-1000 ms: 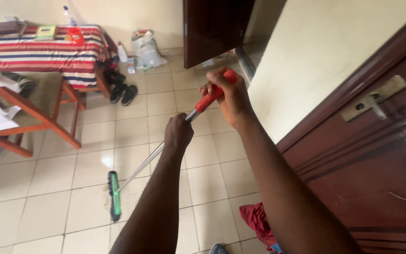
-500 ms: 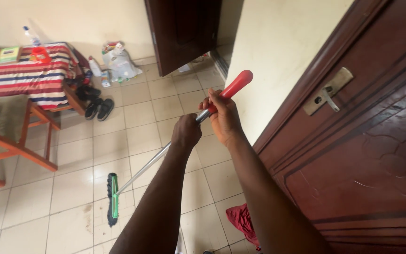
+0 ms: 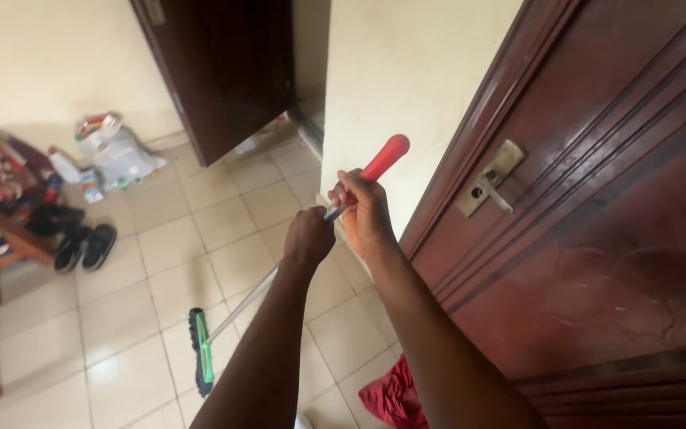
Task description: Folded clothes and put them in the closet, swept the tiled floor with a broom, and moved a spray bottle to a desk.
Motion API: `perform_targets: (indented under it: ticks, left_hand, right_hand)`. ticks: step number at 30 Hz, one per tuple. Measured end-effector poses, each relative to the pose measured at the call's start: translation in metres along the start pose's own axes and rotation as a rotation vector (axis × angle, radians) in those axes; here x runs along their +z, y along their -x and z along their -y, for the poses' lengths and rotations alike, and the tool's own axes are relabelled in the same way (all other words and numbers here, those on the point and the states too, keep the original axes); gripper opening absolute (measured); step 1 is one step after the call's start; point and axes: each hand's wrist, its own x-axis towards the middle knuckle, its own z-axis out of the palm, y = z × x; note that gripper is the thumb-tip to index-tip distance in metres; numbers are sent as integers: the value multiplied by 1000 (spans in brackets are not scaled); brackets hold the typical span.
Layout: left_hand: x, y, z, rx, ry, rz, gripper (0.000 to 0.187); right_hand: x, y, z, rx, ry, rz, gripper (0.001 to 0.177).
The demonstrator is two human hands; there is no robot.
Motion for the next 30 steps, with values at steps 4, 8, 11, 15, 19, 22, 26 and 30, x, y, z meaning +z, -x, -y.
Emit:
perform_targets:
  ticks: [4,8,11,15,19,22,26,30]
  left_hand:
    - [-8,-36,-1,10,-17,73,16]
    - [-19,-60,-2,-14,3,149,33]
    - [-22,-75,26,-69,81,161,54]
    - [-30,-86,79,-264,194,106,70]
    - [-43,-76,159,-456,222,16,72]
    - [-63,-54,201,-490,26,-92,72]
    - [-92,-31,197,-747,-67,-149,70]
    - [-91,-23,177,-868,-85,-166,67]
  right_hand:
    - [-1,-31,2,-23,40,1,28]
    - [-17,-68,5,-50,70,-4,24]
    - [-35,-101,14,-89,69,7,22]
    - [-70,-146,25,-95,99,-8,20]
    - [-111,-196,34,-68,117,11,20]
    - [-139,-237,33,-15,56,105,25]
    - [-167,-279,35,9,26,118,28]
    - [-195,-316,39,41,33,84,29]
